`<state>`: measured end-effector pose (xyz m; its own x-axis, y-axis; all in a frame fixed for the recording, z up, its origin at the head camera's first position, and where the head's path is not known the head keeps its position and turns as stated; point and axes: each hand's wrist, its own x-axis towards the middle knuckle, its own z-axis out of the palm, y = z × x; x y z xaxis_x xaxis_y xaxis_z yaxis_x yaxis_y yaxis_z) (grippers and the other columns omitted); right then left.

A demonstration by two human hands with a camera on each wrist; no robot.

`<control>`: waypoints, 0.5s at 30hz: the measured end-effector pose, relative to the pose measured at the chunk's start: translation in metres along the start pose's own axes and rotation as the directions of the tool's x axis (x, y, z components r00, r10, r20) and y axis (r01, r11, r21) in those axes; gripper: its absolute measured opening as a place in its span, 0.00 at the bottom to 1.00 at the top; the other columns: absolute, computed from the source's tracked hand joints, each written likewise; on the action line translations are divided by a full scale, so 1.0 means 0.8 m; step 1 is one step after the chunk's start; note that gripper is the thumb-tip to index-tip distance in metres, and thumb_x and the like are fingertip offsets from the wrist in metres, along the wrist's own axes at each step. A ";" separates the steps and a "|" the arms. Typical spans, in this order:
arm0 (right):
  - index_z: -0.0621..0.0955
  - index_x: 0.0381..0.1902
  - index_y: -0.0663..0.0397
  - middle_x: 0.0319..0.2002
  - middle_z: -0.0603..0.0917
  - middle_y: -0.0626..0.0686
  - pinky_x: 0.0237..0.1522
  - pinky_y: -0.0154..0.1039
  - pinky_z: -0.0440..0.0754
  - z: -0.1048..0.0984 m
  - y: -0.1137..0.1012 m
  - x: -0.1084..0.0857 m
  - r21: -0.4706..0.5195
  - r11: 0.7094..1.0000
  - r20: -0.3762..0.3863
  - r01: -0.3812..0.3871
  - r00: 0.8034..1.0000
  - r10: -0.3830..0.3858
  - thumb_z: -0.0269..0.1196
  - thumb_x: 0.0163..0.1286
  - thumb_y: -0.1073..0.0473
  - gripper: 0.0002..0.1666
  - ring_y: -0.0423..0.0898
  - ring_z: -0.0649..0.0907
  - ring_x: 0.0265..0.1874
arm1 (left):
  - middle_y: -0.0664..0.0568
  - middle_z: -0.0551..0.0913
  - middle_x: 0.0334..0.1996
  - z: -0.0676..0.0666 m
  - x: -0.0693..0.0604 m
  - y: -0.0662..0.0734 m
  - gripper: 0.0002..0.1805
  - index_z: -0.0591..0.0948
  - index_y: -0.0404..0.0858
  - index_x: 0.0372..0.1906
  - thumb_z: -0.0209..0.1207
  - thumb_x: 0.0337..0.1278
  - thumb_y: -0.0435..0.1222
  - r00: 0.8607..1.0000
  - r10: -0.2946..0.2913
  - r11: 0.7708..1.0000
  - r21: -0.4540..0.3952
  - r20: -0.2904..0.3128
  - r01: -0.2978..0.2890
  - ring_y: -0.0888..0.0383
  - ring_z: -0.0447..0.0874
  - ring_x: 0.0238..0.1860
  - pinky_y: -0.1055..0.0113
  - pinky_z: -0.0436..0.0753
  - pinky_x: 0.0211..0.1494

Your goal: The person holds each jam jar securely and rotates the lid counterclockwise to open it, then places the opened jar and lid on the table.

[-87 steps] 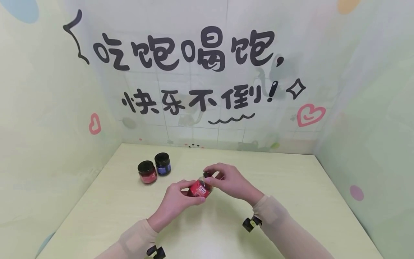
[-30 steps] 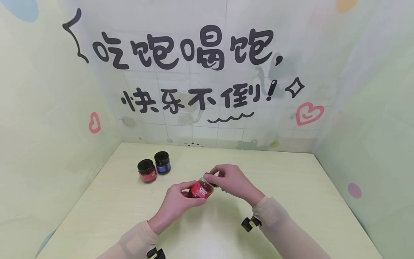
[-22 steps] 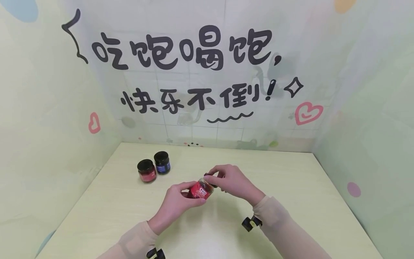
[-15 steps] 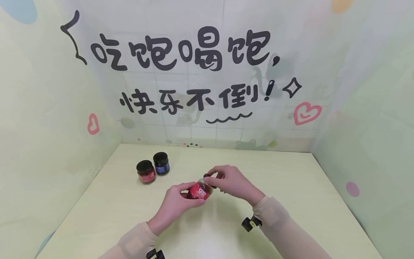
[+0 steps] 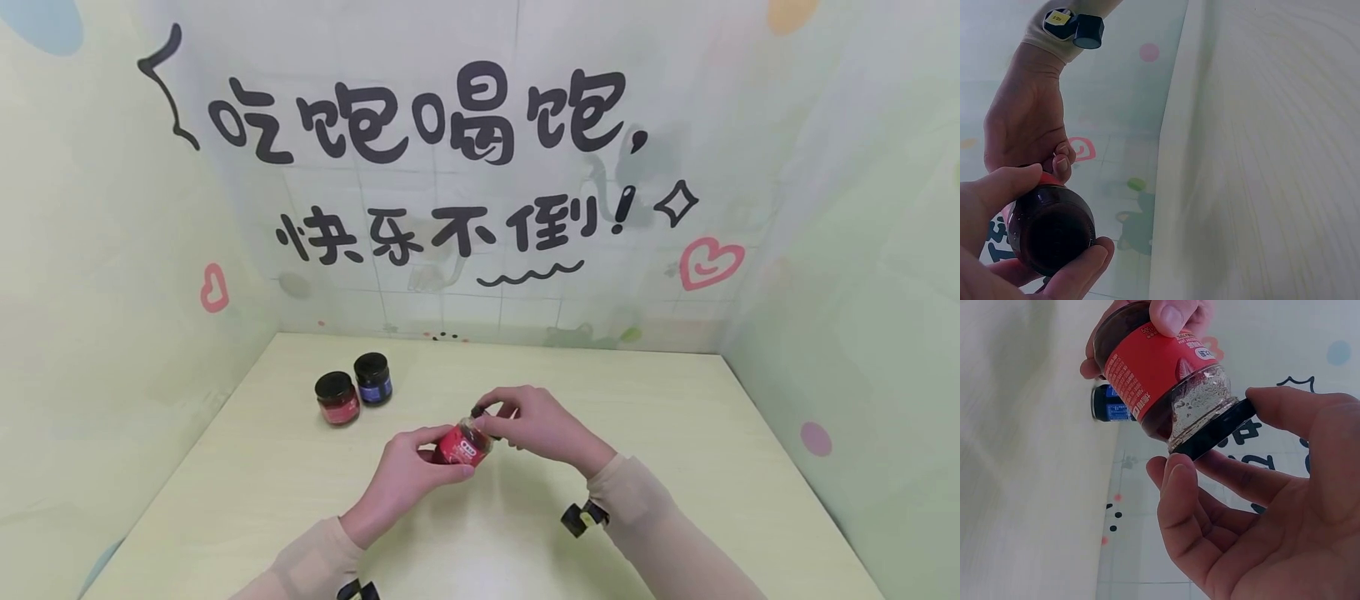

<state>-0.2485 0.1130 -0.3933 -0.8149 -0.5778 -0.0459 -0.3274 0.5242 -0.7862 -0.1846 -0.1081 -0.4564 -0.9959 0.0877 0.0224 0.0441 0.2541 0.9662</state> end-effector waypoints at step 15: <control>0.80 0.60 0.37 0.42 0.86 0.49 0.34 0.45 0.85 -0.001 0.005 -0.002 0.020 0.998 0.038 0.058 0.998 -0.059 0.65 0.71 0.47 0.21 0.48 0.85 0.30 | 0.47 0.84 0.50 0.000 0.000 -0.002 0.37 0.83 0.37 0.58 0.80 0.39 0.46 1.000 0.015 1.000 0.007 0.003 -0.015 0.56 0.85 0.44 0.64 0.85 0.43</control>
<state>-0.2490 0.1166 -0.3956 -0.7757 -0.6307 -0.0232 -0.3641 0.4771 -0.7999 -0.1843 -0.1084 -0.4581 -0.9949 0.0942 0.0357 0.0592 0.2599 0.9638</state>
